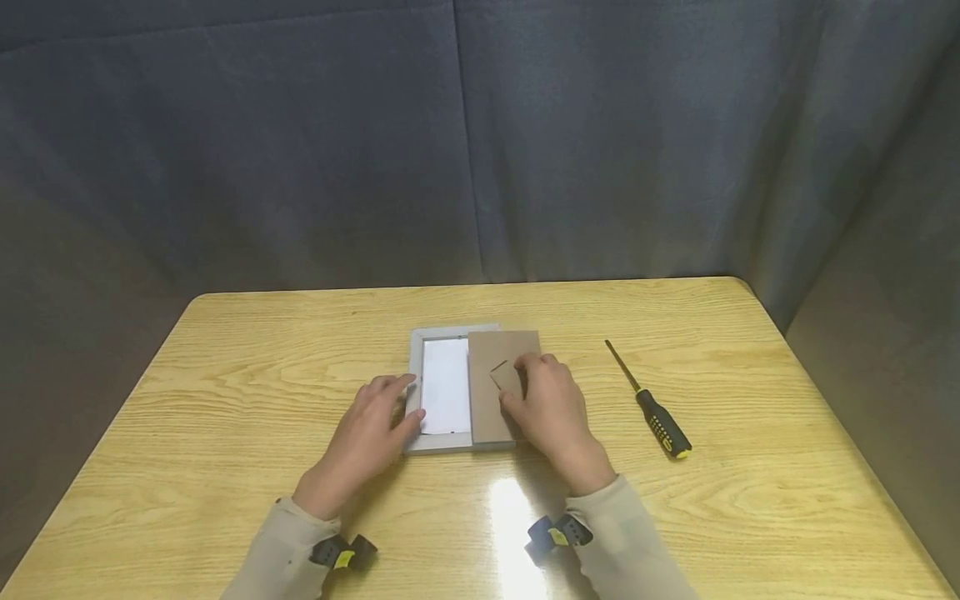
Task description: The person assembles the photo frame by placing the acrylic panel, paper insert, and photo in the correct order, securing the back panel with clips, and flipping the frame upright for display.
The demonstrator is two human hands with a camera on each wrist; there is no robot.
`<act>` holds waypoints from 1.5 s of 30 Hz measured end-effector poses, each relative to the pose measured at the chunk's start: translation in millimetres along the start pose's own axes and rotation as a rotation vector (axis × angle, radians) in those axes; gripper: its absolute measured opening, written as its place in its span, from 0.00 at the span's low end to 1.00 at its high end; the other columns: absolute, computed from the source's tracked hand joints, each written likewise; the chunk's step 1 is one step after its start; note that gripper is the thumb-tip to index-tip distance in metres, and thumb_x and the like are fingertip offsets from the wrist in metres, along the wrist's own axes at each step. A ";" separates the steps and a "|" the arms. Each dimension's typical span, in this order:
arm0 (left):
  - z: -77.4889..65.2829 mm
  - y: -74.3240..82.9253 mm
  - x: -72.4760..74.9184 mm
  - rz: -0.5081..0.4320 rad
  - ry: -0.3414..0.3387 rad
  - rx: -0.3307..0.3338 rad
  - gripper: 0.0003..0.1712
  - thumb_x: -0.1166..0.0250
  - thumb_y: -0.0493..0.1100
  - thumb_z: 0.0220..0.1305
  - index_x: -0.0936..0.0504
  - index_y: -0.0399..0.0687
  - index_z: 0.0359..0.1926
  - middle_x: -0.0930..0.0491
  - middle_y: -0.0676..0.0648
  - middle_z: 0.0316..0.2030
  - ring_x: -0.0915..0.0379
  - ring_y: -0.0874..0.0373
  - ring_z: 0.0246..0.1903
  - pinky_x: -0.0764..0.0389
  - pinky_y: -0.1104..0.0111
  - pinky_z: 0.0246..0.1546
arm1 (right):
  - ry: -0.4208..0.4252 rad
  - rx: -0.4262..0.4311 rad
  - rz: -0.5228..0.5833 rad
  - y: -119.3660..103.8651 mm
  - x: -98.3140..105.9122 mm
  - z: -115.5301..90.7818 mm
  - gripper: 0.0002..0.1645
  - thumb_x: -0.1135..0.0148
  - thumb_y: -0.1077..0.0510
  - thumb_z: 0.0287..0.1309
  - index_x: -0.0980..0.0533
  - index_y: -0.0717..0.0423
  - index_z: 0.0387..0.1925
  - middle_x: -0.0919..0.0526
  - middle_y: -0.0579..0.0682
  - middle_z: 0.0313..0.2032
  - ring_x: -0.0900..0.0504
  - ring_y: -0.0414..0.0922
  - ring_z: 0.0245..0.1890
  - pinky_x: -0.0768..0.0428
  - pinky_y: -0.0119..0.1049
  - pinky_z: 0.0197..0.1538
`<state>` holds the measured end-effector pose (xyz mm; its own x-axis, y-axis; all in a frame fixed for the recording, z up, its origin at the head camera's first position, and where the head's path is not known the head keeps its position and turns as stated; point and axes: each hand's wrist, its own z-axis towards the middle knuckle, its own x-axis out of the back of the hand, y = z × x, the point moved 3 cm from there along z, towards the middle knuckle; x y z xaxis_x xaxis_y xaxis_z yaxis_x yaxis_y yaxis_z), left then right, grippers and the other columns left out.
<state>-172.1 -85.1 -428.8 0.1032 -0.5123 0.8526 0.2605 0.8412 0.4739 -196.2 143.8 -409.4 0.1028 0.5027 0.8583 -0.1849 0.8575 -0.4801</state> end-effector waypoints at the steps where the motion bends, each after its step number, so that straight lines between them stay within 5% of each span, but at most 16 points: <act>1: -0.4 -0.8 -0.5 0.003 -0.012 0.008 0.31 0.37 0.50 0.59 0.27 0.40 0.61 0.25 0.38 0.54 0.31 0.46 0.53 0.27 0.55 0.50 | -0.002 0.001 -0.001 -1.0 -0.6 -0.2 0.26 0.34 0.53 0.46 0.23 0.64 0.47 0.21 0.58 0.37 0.26 0.48 0.32 0.25 0.44 0.34; 12: -4.8 -7.4 -6.8 0.025 -0.172 0.018 0.40 0.36 0.52 0.58 0.34 0.35 0.66 0.31 0.36 0.61 0.35 0.43 0.59 0.32 0.54 0.57 | -0.014 0.011 0.001 -7.6 -4.7 -2.2 0.26 0.34 0.53 0.46 0.22 0.63 0.46 0.21 0.56 0.36 0.27 0.47 0.31 0.26 0.42 0.33; 30: -8.3 10.9 -11.7 0.025 -0.204 -0.068 0.40 0.33 0.53 0.54 0.30 0.33 0.62 0.25 0.37 0.54 0.30 0.45 0.53 0.29 0.55 0.54 | 0.008 0.035 -0.003 -12.7 -10.4 -3.7 0.26 0.34 0.51 0.43 0.21 0.62 0.45 0.21 0.55 0.35 0.26 0.47 0.32 0.25 0.43 0.35; 45: -10.1 20.1 -13.2 0.045 -0.223 -0.075 0.38 0.30 0.52 0.48 0.24 0.34 0.58 0.22 0.39 0.49 0.26 0.47 0.47 0.25 0.57 0.46 | -0.020 0.060 -0.005 -23.7 -22.1 -9.2 0.25 0.35 0.51 0.44 0.22 0.63 0.43 0.21 0.55 0.34 0.24 0.48 0.33 0.24 0.43 0.38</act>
<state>-158.5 -63.2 -432.8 -0.0962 -0.4162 0.9042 0.3322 0.8429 0.4233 -185.1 113.4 -418.6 0.0845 0.4953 0.8646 -0.2430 0.8518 -0.4641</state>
